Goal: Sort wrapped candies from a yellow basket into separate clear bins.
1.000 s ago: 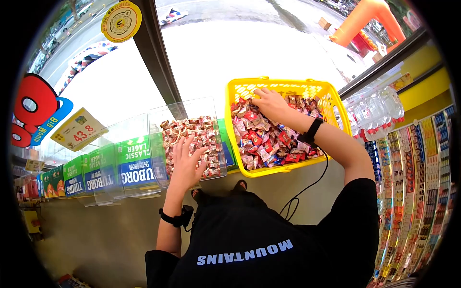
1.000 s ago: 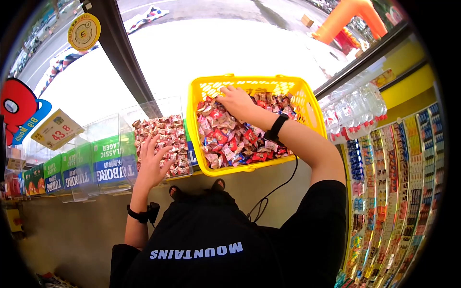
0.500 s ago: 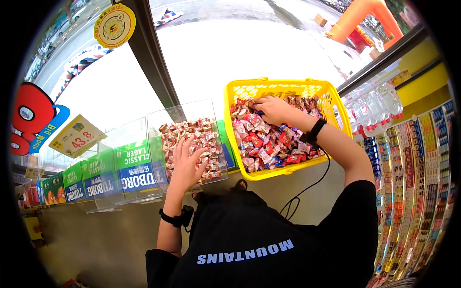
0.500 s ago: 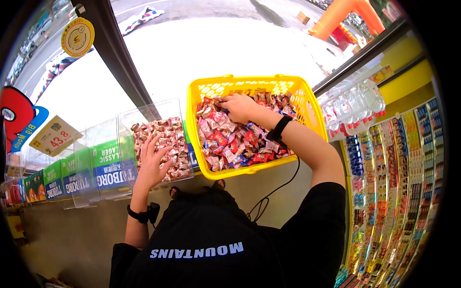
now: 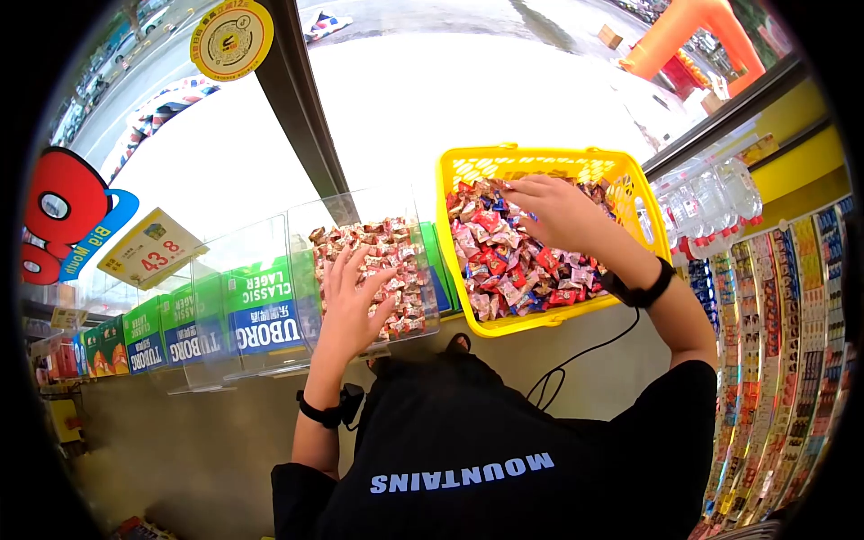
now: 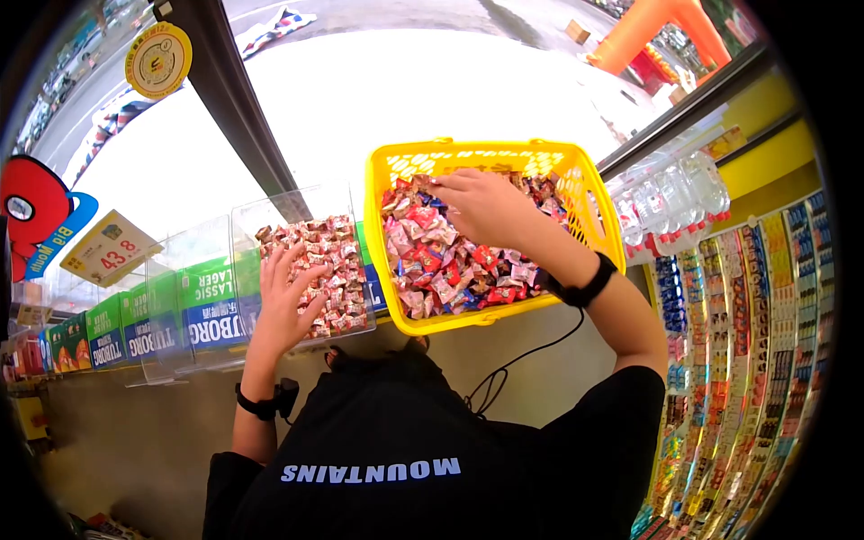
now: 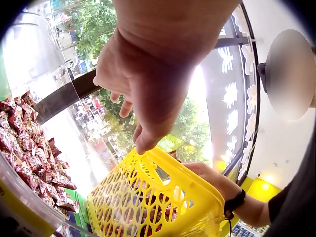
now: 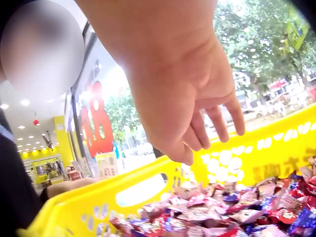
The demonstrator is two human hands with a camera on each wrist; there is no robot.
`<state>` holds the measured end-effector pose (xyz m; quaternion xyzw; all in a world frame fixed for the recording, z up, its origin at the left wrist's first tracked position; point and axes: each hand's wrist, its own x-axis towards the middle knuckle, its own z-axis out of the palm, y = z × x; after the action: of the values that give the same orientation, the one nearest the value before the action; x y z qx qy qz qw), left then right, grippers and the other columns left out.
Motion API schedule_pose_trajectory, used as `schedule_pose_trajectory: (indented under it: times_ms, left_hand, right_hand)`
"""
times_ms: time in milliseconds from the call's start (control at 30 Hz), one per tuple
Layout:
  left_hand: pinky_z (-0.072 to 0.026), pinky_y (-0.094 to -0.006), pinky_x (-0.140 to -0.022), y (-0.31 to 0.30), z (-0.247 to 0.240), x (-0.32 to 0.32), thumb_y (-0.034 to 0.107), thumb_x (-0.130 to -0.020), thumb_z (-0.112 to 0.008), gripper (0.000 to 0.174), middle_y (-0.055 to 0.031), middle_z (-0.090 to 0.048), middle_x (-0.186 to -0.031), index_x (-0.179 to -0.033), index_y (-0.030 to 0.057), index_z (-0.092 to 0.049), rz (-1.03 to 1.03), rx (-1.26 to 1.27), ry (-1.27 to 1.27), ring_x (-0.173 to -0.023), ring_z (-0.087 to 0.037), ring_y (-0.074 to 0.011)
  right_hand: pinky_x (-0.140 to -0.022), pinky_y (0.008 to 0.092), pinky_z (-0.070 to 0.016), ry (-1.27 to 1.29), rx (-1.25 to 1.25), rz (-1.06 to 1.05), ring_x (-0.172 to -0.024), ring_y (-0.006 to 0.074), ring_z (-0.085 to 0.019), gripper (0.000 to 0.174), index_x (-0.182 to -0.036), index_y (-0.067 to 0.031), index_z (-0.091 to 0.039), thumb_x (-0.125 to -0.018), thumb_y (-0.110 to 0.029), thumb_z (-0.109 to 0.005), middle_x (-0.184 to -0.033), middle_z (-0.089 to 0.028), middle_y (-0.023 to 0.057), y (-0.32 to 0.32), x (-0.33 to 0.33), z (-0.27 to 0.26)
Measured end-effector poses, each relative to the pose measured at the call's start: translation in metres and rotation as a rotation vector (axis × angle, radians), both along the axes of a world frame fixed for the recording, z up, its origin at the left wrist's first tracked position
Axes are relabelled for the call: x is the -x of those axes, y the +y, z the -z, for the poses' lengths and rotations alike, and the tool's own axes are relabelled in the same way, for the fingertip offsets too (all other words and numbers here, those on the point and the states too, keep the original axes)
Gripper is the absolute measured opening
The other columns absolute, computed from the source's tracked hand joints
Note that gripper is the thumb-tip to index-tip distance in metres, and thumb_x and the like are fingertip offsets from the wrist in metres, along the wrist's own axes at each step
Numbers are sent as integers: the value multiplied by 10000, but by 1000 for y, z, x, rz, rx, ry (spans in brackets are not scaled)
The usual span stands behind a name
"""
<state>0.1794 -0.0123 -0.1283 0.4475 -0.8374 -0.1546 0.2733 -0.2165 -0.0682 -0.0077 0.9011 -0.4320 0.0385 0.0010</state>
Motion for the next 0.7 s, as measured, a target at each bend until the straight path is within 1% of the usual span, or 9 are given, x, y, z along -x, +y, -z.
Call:
schedule_pose_trajectory:
  times_ms: [67, 133, 267, 333, 433, 500, 533, 567, 700]
  left_hand:
    - [-192, -627, -1311, 2, -12, 1, 266, -939, -802, 441, -162, -449, -1655, -1367, 197, -720, 14, -9, 36, -1584, -312, -448]
    - [-194, -619, -1314, 2, -22, 4, 274, -928, -815, 460, -157, -460, -1648, -1372, 194, -721, 57, -3, 63, -1583, -319, -444]
    - [-199, -681, -1294, 2, -51, 14, 345, -892, -848, 516, -143, -484, -1622, -1379, 228, -724, 205, -15, 160, -1554, -362, -444]
    - [-205, -681, -1296, 5, -57, 19, 324, -811, -910, 467, -96, -547, -1581, -1256, 263, -784, 252, 31, 176, -1550, -392, -407]
    - [-212, -684, -1296, 9, -55, 25, 252, -717, -957, 415, -20, -654, -1478, -1106, 301, -822, 280, 173, 159, -1513, -469, -361]
    - [-207, -671, -1307, 8, -51, 26, 203, -711, -938, 403, -22, -686, -1430, -1091, 298, -845, 271, 229, 160, -1498, -492, -367]
    - [-204, -665, -1312, 8, -50, 27, 179, -708, -928, 400, -23, -701, -1406, -1084, 297, -856, 263, 252, 160, -1491, -503, -370]
    - [-218, -684, -1293, 9, -52, 29, 265, -741, -933, 336, 18, -718, -1389, -1061, 317, -843, 235, 240, 154, -1463, -536, -341]
    - [-212, -689, -1293, 6, -44, 31, 276, -760, -930, 291, 12, -735, -1362, -1036, 319, -849, 174, 266, 190, -1469, -536, -339]
  right_hand:
    - [-1146, 475, -482, 60, 179, -162, -1350, 324, -603, 333, -1270, -31, -737, -984, -189, -670, -1420, -679, 125, 32, -24, -26]
    - [-1156, 483, -460, 116, 248, -165, -1388, 295, -572, 326, -1254, -53, -748, -978, -207, -667, -1453, -653, 98, 68, -49, -37]
    - [-1198, 492, -419, 32, 169, -252, -1419, 275, -552, 294, -1197, -74, -765, -949, -197, -667, -1465, -639, 73, 111, -81, -18]
    - [-1188, 503, -439, 15, 134, -260, -1424, 285, -555, 281, -1176, -78, -772, -928, -203, -732, -1499, -625, 70, 118, -89, -8]
    - [-1203, 498, -428, -15, 76, -251, -1422, 293, -555, 269, -1154, -77, -774, -924, -215, -755, -1492, -627, 73, 124, -96, 3]
    - [-1152, 477, -463, -131, 83, -252, -1333, 298, -587, 245, -1141, -68, -748, -931, -178, -685, -1397, -660, 81, 124, -98, 12]
    - [-1146, 478, -468, -157, 74, -232, -1330, 305, -588, 255, -1148, -73, -739, -922, -185, -704, -1393, -660, 82, 124, -98, 15]
    - [-1140, 479, -472, -184, 62, -213, -1328, 312, -590, 268, -1156, -78, -729, -913, -192, -722, -1388, -660, 82, 123, -99, 18]
    - [-1098, 494, -498, -350, 107, -59, -1302, 341, -602, 373, -1166, -88, -686, -846, -214, -832, -1364, -658, 112, 119, -104, 23]
